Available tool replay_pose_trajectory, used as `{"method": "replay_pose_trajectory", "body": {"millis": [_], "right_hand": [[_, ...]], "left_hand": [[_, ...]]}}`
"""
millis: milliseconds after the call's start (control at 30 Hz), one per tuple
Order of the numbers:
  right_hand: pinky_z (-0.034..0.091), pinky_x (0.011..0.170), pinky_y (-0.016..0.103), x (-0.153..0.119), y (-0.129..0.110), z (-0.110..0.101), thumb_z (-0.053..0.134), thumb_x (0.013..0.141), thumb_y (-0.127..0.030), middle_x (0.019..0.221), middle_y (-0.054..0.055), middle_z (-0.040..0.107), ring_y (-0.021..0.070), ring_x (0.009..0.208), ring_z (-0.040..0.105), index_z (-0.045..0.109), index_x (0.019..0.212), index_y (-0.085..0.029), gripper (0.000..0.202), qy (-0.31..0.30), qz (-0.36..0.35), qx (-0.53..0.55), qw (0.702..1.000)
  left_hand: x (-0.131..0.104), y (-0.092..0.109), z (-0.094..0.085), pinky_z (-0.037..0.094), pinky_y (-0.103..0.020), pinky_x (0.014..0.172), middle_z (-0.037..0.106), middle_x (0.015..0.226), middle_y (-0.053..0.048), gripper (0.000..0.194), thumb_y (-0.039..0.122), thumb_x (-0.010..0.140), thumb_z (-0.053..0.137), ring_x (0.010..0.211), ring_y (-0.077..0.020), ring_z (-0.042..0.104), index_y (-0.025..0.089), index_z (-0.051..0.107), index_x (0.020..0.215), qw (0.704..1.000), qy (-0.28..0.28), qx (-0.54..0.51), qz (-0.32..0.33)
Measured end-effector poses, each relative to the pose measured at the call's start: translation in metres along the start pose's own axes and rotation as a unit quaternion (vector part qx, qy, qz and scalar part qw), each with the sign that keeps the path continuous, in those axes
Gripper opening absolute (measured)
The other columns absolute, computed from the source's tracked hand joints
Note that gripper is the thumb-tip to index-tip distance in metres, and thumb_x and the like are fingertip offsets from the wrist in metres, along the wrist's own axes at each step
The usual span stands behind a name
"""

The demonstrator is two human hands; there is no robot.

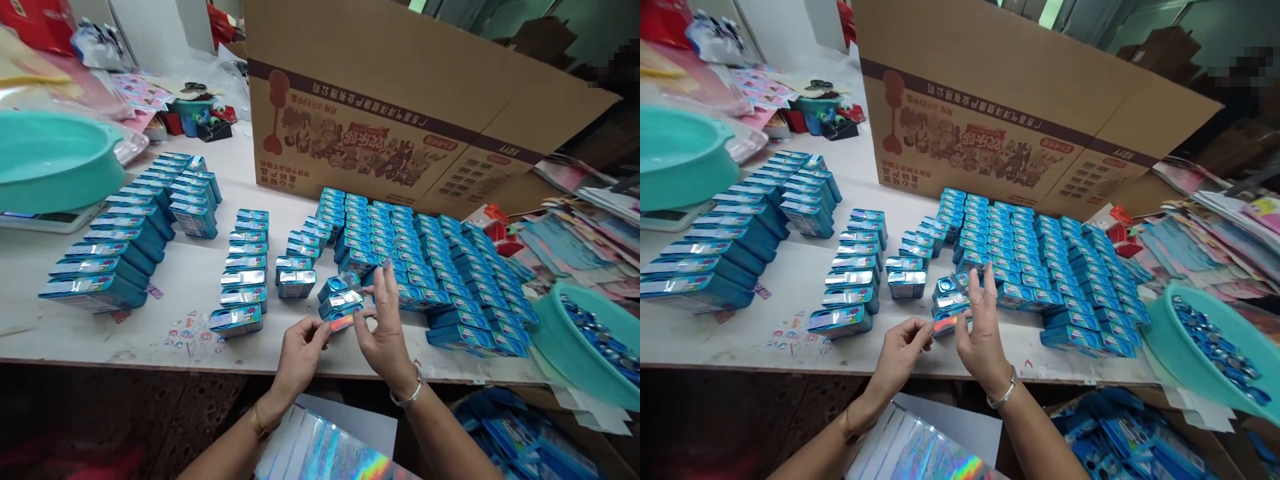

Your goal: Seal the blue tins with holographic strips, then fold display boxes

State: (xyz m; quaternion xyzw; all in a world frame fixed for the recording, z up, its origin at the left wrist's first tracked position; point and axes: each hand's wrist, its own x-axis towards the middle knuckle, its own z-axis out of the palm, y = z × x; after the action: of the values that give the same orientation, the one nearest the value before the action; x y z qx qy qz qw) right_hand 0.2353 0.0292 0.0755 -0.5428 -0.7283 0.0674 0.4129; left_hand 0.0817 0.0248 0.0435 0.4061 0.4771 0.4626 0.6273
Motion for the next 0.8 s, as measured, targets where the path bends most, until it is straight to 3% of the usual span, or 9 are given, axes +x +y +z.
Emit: {"method": "replay_pose_trajectory", "body": {"millis": [167, 367, 467, 567, 667, 733, 800], "right_hand": [[0.046, 0.107, 0.051, -0.003, 0.008, 0.011, 0.044, 0.090, -0.003, 0.167, 0.008, 0.004, 0.0309, 0.149, 0.025, 0.010, 0.158, -0.036, 0.083, 0.007, -0.030, -0.024, 0.999], [0.046, 0.107, 0.054, -0.005, 0.015, 0.016, 0.042, 0.088, 0.000, 0.167, 0.008, 0.000, 0.0324, 0.151, 0.017, 0.008, 0.158, -0.036, 0.086, -0.023, -0.039, -0.026, 0.999], [0.039, 0.111, 0.059, -0.007, 0.018, 0.016, 0.043, 0.089, -0.001, 0.168, 0.007, -0.001, 0.0332, 0.152, 0.011, 0.006, 0.159, -0.035, 0.086, -0.035, -0.031, -0.048, 0.998], [0.036, 0.112, 0.062, -0.007, 0.022, 0.016, 0.047, 0.090, -0.006, 0.167, 0.009, -0.002, 0.0345, 0.152, 0.011, 0.004, 0.159, -0.033, 0.086, -0.032, 0.011, -0.062, 0.998], [0.040, 0.109, 0.060, -0.009, 0.024, 0.015, 0.048, 0.089, -0.006, 0.167, 0.010, -0.006, 0.0358, 0.151, 0.015, 0.005, 0.159, -0.033, 0.087, -0.004, 0.039, -0.075, 0.996], [0.043, 0.107, 0.058, -0.013, 0.021, 0.015, 0.047, 0.086, -0.002, 0.167, 0.009, -0.008, 0.0364, 0.150, 0.019, 0.007, 0.159, -0.033, 0.089, 0.028, 0.036, -0.097, 0.994], [0.047, 0.105, 0.055, -0.018, 0.021, 0.020, 0.048, 0.081, 0.001, 0.167, 0.009, -0.009, 0.0375, 0.148, 0.026, 0.011, 0.159, -0.032, 0.093, 0.059, 0.015, -0.118, 0.991]], "left_hand": [[0.003, -0.010, 0.001, 0.037, -0.025, 0.058, 0.053, 0.057, 0.001, 0.039, 0.053, 0.077, 0.067, 0.058, -0.0135, 0.047, 0.018, 0.058, 0.062, 0.999, 0.026, 0.023, -0.002], [0.007, -0.022, 0.000, 0.036, -0.025, 0.058, 0.052, 0.057, 0.001, 0.044, 0.058, 0.076, 0.068, 0.058, -0.0131, 0.045, 0.017, 0.059, 0.062, 1.000, 0.023, 0.017, 0.000], [0.012, -0.028, 0.001, 0.036, -0.025, 0.057, 0.051, 0.056, 0.001, 0.049, 0.063, 0.074, 0.068, 0.057, -0.0127, 0.045, 0.017, 0.057, 0.061, 1.000, 0.014, 0.012, -0.006], [0.019, -0.032, 0.001, 0.035, -0.024, 0.054, 0.050, 0.054, 0.002, 0.056, 0.071, 0.069, 0.067, 0.054, -0.0118, 0.043, 0.018, 0.055, 0.057, 0.999, 0.016, 0.019, -0.023], [0.020, -0.036, 0.000, 0.037, -0.026, 0.051, 0.049, 0.050, 0.001, 0.063, 0.080, 0.061, 0.066, 0.050, -0.0125, 0.043, 0.019, 0.054, 0.054, 0.998, 0.026, 0.057, -0.025], [0.017, -0.042, -0.004, 0.045, -0.030, 0.053, 0.057, 0.053, -0.002, 0.065, 0.083, 0.056, 0.066, 0.054, -0.0178, 0.053, 0.019, 0.059, 0.057, 0.995, 0.039, 0.095, -0.004], [0.021, -0.056, -0.013, 0.054, -0.037, 0.057, 0.071, 0.068, -0.008, 0.064, 0.082, 0.052, 0.069, 0.063, -0.0273, 0.066, 0.021, 0.070, 0.073, 0.992, 0.065, 0.110, 0.011]]}}
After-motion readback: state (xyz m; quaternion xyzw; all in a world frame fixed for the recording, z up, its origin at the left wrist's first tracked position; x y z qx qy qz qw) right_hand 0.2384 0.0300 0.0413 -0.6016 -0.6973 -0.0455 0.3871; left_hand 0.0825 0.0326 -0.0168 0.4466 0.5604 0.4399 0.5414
